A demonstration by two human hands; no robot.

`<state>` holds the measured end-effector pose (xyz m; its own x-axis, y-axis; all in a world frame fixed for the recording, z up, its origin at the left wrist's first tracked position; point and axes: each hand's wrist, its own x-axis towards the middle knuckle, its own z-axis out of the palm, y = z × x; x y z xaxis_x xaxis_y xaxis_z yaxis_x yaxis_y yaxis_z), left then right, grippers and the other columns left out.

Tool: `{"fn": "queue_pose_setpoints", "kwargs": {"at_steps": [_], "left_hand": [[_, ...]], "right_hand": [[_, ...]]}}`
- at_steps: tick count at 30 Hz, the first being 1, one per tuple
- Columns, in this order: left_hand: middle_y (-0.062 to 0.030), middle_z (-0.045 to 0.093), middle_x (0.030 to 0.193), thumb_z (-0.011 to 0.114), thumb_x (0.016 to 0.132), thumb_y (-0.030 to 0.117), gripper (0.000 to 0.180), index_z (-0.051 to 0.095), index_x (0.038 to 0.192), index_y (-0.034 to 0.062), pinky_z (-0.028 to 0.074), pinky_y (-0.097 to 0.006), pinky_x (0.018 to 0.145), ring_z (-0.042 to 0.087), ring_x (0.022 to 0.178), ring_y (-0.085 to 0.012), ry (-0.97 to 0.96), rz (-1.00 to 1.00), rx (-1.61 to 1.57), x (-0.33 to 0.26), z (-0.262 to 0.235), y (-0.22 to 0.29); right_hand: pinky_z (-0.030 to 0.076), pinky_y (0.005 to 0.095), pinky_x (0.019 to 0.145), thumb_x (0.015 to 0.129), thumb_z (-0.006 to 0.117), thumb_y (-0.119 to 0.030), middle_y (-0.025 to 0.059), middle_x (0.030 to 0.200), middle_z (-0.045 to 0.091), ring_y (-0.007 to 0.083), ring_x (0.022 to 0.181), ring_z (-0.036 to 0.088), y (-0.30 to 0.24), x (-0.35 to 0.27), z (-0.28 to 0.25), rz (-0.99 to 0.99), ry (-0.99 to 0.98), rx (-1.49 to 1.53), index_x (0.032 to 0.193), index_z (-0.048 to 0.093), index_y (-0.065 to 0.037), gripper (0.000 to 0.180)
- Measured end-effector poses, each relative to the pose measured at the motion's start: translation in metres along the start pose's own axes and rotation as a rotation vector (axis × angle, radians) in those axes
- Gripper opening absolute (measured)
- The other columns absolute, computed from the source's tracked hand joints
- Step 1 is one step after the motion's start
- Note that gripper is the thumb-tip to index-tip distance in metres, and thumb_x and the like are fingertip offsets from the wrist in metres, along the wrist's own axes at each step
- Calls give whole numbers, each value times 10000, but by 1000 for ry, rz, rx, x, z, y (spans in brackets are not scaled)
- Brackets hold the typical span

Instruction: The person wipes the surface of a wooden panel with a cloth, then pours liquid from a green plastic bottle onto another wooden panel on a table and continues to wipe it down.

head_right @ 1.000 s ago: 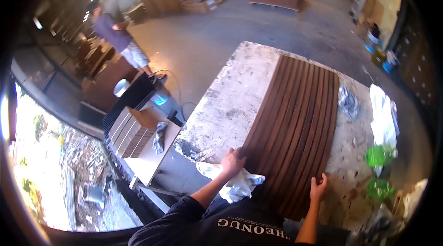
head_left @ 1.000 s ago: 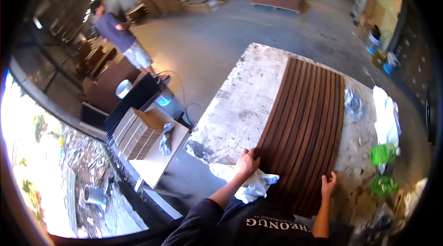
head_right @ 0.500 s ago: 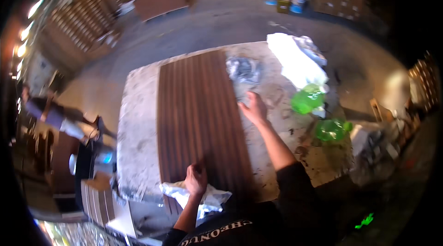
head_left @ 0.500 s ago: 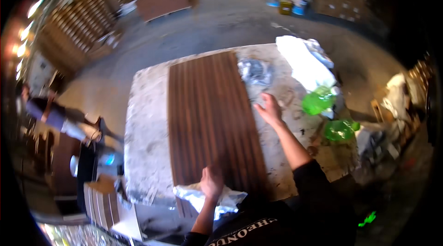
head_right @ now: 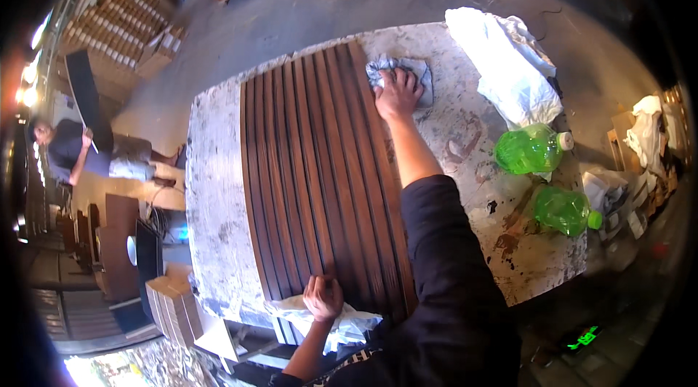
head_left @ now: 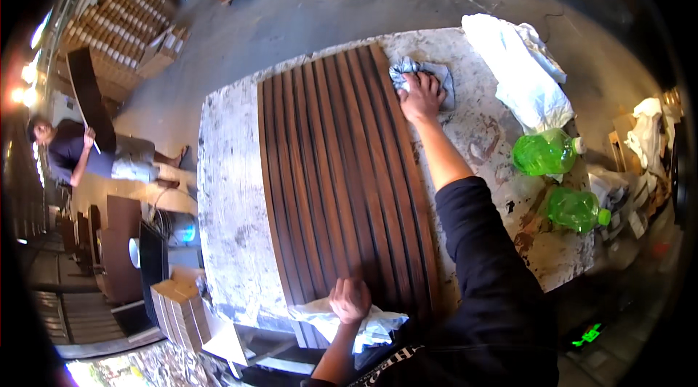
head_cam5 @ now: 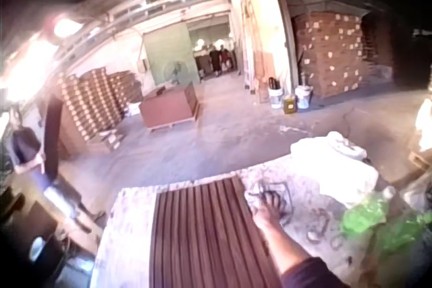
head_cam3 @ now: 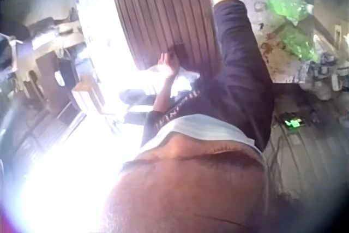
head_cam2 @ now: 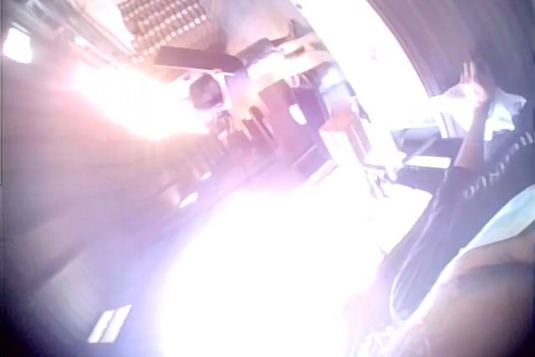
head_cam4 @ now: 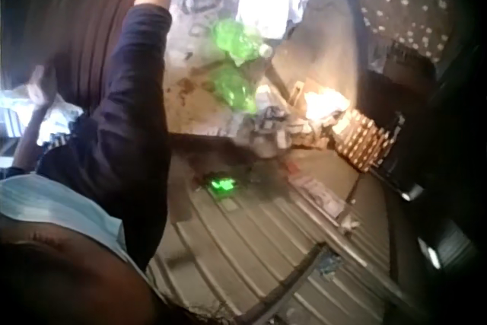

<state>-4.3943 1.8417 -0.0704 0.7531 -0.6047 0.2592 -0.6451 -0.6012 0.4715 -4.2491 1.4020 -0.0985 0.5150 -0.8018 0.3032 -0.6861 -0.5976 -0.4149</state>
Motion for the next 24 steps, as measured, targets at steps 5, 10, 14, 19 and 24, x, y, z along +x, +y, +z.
{"fn": "queue_pose_setpoints", "kwargs": {"at_steps": [5, 10, 14, 19, 24], "left_hand": [[-101, 508, 646, 621, 715, 66, 98, 544, 767, 98, 426, -400, 460, 520, 506, -292, 40, 17, 10, 2, 5, 1], [-92, 549, 696, 637, 708, 82, 79, 570, 741, 108, 443, -409, 507, 547, 562, -309, 56, -17, 13, 5, 7, 4], [-107, 548, 713, 615, 747, 114, 56, 569, 768, 91, 446, -410, 538, 554, 593, -314, 67, -10, -30, 0, 3, 3], [-123, 560, 705, 592, 756, 50, 42, 551, 766, 54, 472, -403, 503, 571, 576, -307, 126, 71, -36, 2, 1, 11], [-147, 602, 773, 588, 795, 100, 58, 580, 810, 44, 511, -424, 610, 624, 699, -343, 39, -25, -57, 1, -1, 15]], "right_hand": [[456, 424, 843, 831, 588, -109, 102, 1042, 621, 313, 971, 578, 47, 14, -36, -125, -22, 96, 1112, 598, -197, 294], [469, 365, 850, 912, 523, -133, 113, 1067, 645, 251, 973, 618, 76, -3, -105, 234, 233, 792, 1196, 538, -32, 302], [435, 368, 957, 953, 441, -279, 97, 1195, 597, 232, 1090, 566, 73, -51, -136, 575, -148, 1811, 1268, 511, -34, 404], [417, 447, 995, 933, 384, -539, 101, 1272, 563, 282, 1143, 548, 66, -123, -205, 462, -490, 2309, 1320, 470, -66, 617], [406, 467, 1002, 920, 512, -342, 119, 1248, 576, 276, 1148, 548, 72, -202, -243, 295, -496, 2300, 1295, 488, -41, 482]]}}
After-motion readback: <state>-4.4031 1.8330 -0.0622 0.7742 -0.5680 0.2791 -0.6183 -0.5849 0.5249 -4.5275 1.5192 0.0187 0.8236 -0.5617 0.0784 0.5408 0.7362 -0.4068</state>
